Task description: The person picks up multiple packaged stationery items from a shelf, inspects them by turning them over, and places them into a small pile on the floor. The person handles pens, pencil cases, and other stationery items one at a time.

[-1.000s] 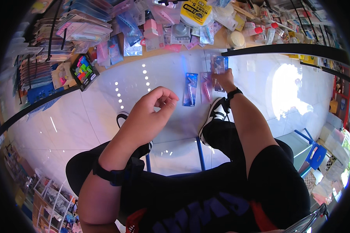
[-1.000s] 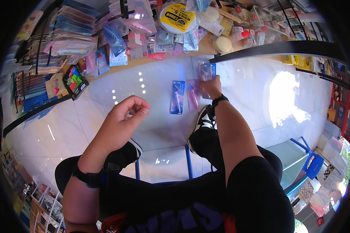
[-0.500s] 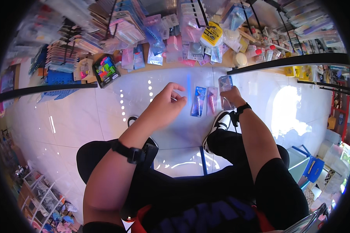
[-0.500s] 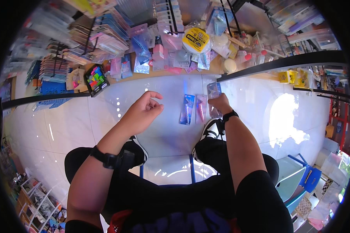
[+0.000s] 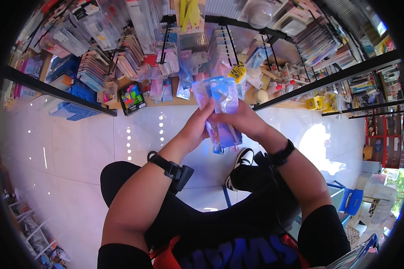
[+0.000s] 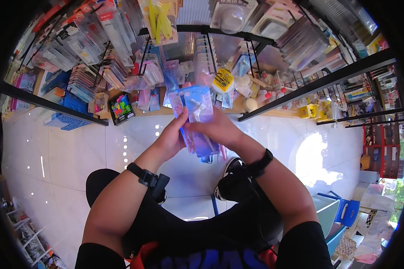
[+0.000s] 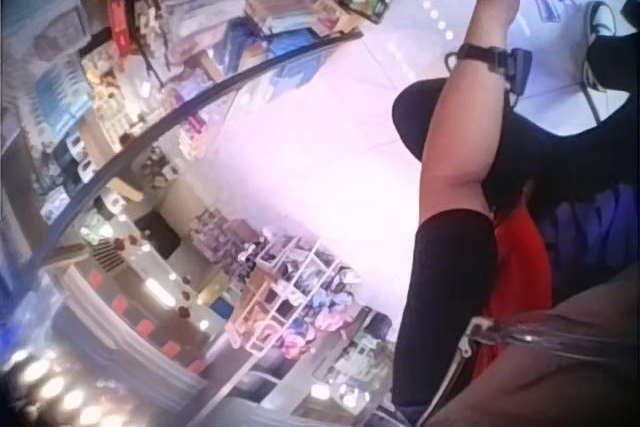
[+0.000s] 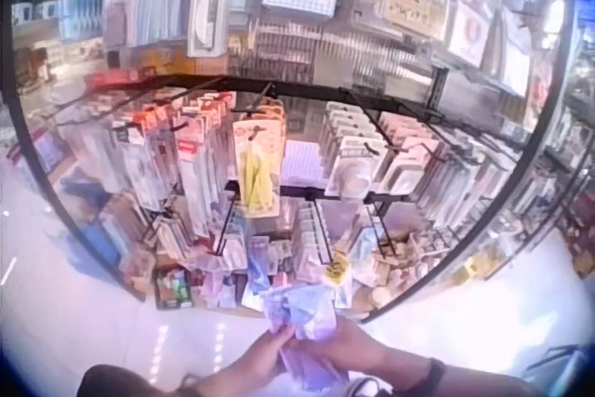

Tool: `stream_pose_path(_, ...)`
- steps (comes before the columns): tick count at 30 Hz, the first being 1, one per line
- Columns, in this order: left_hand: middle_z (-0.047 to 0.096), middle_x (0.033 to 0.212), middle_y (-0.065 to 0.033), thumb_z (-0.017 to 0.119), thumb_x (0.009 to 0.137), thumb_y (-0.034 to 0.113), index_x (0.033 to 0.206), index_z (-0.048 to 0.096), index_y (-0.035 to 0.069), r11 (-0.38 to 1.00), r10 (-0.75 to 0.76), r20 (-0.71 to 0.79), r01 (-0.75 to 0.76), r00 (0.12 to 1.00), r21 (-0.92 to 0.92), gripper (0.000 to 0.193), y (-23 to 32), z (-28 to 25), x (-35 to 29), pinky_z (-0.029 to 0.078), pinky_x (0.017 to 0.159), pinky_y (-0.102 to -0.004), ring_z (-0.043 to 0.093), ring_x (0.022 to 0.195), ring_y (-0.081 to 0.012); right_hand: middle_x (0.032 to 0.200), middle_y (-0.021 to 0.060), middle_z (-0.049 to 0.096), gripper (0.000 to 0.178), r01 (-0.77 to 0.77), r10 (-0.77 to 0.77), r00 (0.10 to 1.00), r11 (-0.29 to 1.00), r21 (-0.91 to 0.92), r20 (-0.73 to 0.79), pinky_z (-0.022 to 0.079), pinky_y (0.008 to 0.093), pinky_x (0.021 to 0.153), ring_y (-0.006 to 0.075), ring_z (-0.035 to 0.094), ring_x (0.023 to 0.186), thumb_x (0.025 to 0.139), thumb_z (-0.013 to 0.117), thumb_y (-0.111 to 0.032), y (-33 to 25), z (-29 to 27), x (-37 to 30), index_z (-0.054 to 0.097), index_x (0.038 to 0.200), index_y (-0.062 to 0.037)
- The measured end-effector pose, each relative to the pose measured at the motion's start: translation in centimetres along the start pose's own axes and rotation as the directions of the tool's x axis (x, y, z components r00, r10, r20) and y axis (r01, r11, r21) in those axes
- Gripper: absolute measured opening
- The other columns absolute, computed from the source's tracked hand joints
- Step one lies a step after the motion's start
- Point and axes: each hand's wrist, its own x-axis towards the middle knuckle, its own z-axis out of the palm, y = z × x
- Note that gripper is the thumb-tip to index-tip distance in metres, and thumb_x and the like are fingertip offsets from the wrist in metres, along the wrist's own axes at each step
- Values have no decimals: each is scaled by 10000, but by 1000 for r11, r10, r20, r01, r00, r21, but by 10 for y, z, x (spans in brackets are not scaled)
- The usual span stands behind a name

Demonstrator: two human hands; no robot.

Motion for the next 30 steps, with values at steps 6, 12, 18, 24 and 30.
stream_pose_path(6, 687, 1203, -60, 558, 1065, 605, 1456, 500, 140, 996, 52, 74, -45, 996, -82, 610, -4, 6, 0, 624, 854, -381, 730, 1079, -198, 1263, 97, 699, 618, 84, -88, 986, 996, -32, -144, 543, 363, 1006, 174, 665, 1151, 888, 832, -130, -11, 12, -20, 538, 1416, -2)
stream_pose_path(12, 699, 1226, -63, 703, 1042, 414, 1423, 554, 104, 984, 121, -38, -125, 992, -130, 513, -2, 9, -3, 599, 938, -379, 715, 1117, -198, 1234, 84, 708, 553, 115, -80, 965, 985, 130, -250, 558, 346, 966, 158, 676, 1115, 902, 813, -96, -3, 12, -24, 565, 1386, 1)
stream_pose_path(18, 703, 1256, -63, 706, 1045, 282, 1378, 599, 80, 977, 144, -79, -154, 986, -144, 404, -1, 2, 6, 565, 1002, -394, 700, 1158, -213, 1199, 62, 737, 446, -2, 13, 991, 996, 84, -131, 560, 327, 953, 152, 706, 1060, 927, 798, -90, -2, -6, -17, 652, 1341, -15)
stream_pose_path(24, 726, 1201, -71, 730, 999, 200, 1318, 635, 50, 988, 137, -183, -148, 974, -49, 365, -3, 1, 15, 570, 952, -376, 715, 1088, -206, 1116, 39, 746, 395, -68, 70, 989, 997, 23, -131, 543, 304, 929, 133, 693, 1006, 905, 835, -137, -4, -50, -10, 702, 1260, -28)
stream_pose_path(30, 725, 1209, -74, 745, 986, 191, 1326, 642, 32, 995, 99, -150, -99, 984, 6, 390, -7, -1, 17, 555, 963, -360, 709, 1082, -191, 1068, 49, 755, 378, -73, 39, 916, 995, -71, -399, 563, 318, 849, 157, 708, 941, 860, 879, -133, 23, -137, 4, 723, 1182, -11)
